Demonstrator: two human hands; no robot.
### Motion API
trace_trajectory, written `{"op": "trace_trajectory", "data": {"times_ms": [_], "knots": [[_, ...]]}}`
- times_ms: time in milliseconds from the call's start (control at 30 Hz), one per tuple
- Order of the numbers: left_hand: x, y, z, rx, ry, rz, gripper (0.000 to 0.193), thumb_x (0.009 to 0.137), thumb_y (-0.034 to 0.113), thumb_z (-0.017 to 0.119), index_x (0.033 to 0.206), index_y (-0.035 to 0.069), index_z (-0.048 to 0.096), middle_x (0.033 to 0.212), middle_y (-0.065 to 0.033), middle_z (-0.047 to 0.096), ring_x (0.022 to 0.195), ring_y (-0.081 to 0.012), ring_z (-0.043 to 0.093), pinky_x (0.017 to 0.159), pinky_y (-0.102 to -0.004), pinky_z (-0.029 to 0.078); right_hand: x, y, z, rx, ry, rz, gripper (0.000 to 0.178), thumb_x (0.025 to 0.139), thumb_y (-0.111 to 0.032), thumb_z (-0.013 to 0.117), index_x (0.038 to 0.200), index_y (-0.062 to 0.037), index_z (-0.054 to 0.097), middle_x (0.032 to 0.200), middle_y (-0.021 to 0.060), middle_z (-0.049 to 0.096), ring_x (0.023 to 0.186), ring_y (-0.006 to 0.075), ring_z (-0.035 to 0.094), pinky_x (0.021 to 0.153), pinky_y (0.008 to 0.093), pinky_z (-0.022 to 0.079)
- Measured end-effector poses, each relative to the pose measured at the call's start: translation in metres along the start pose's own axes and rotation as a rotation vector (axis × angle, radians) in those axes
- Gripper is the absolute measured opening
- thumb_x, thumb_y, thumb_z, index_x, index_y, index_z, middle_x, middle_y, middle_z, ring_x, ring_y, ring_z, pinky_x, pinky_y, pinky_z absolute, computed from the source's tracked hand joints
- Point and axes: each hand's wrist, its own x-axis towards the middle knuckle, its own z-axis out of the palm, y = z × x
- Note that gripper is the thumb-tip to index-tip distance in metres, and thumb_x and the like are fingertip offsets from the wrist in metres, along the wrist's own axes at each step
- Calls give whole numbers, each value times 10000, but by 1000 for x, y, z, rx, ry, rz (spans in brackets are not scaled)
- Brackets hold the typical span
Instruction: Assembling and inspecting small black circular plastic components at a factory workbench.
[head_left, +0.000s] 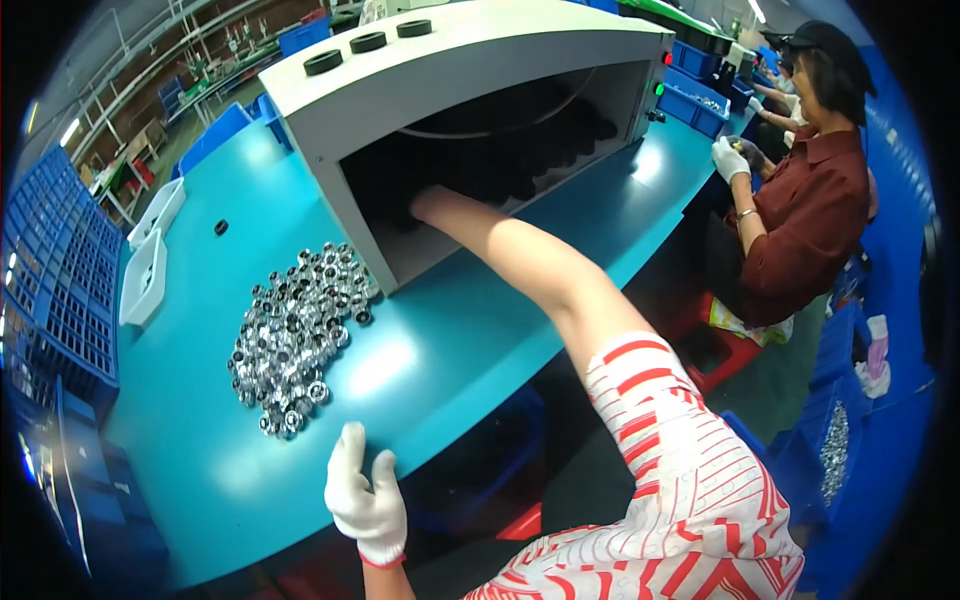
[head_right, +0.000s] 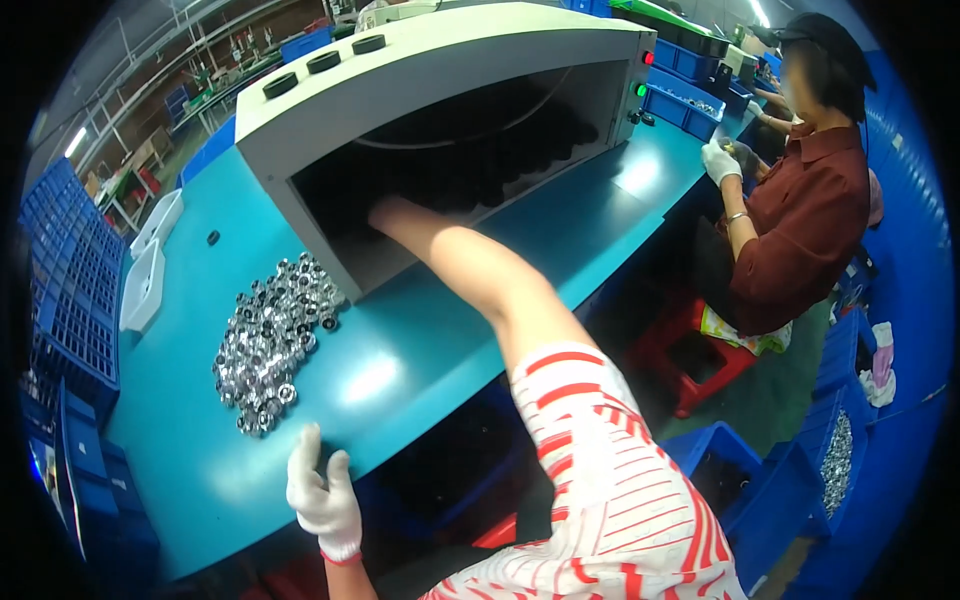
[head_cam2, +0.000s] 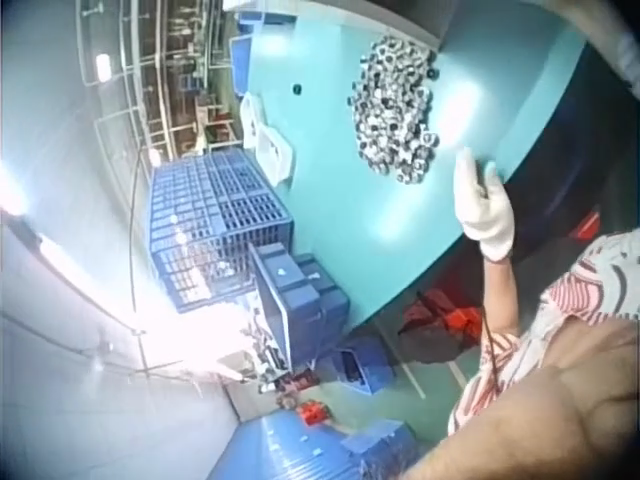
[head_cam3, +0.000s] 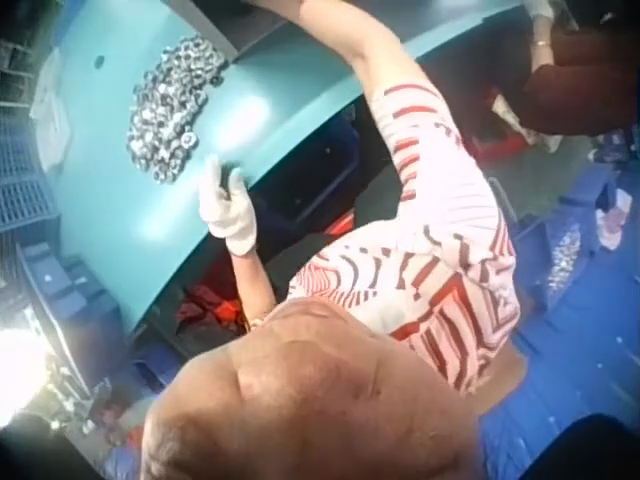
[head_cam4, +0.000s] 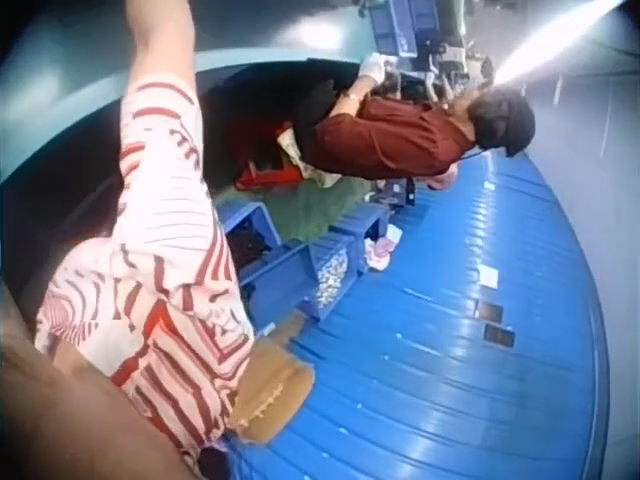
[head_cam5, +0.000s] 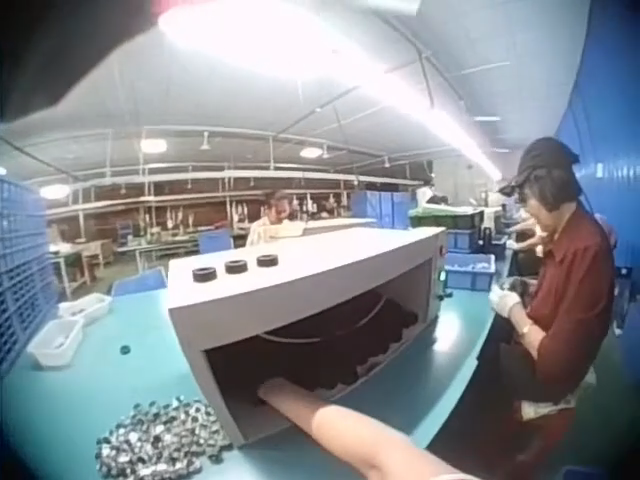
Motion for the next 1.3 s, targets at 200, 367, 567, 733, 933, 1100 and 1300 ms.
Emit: {"op": "trace_trajectory", "data": {"times_ms": [200, 367, 567, 733, 933, 1100, 1300], "knots": [[13, 9, 5, 168, -163, 125, 387, 681, -48, 660, 1064, -54, 606, 1005, -238, 623, 913, -407, 609, 793, -400, 494, 61, 18, 37, -149, -58, 92, 357, 897, -287, 556, 1185, -77, 578, 1110, 133, 608, 989, 282, 590, 870, 371, 469], [25, 14, -5, 288, -194, 214, 297, 805, 128, 709, 1059, -15, 651, 1003, -173, 667, 899, -363, 636, 829, -403, 511, 78, 22, 78, -264, -123, 175, 356, 897, -287, 555, 1184, -78, 580, 1107, 133, 610, 985, 279, 592, 868, 371, 470], [27, 14, 3, 275, -181, 253, 308, 826, 164, 696, 1060, -30, 649, 1003, -176, 666, 891, -363, 639, 820, -406, 518, 68, 36, 74, -337, -162, 208, 355, 897, -288, 555, 1182, -79, 581, 1103, 132, 612, 981, 277, 594, 866, 372, 471], [23, 16, 1, 279, -126, 280, 295, 837, 179, 685, 1045, -28, 656, 998, -173, 669, 887, -362, 643, 815, -405, 526, 40, 43, 29, -382, -177, 212, 353, 897, -288, 554, 1181, -79, 582, 1099, 131, 613, 977, 274, 596, 864, 372, 472], [21, 18, 4, 325, -106, 311, 291, 844, 208, 679, 1019, -24, 667, 981, -171, 673, 875, -360, 647, 803, -401, 531, -5, 34, -6, -405, -194, 230, 352, 897, -288, 554, 1180, -80, 584, 1095, 131, 616, 973, 272, 598, 862, 372, 473], [12, 8, 6, 318, -116, 248, 306, 787, 58, 641, 1076, -38, 621, 1004, -209, 644, 914, -390, 621, 811, -410, 504, -28, 14, -11, -346, -221, 217, 351, 897, -289, 553, 1178, -81, 585, 1091, 130, 617, 969, 270, 599, 860, 372, 473], [20, 9, 15, 253, -134, 256, 309, 794, 111, 663, 1044, -60, 602, 930, -212, 624, 860, -409, 609, 758, -419, 509, -32, 14, -36, -110, -323, 125, 349, 898, -289, 553, 1177, -82, 586, 1087, 130, 620, 965, 267, 601, 858, 372, 474]]}}
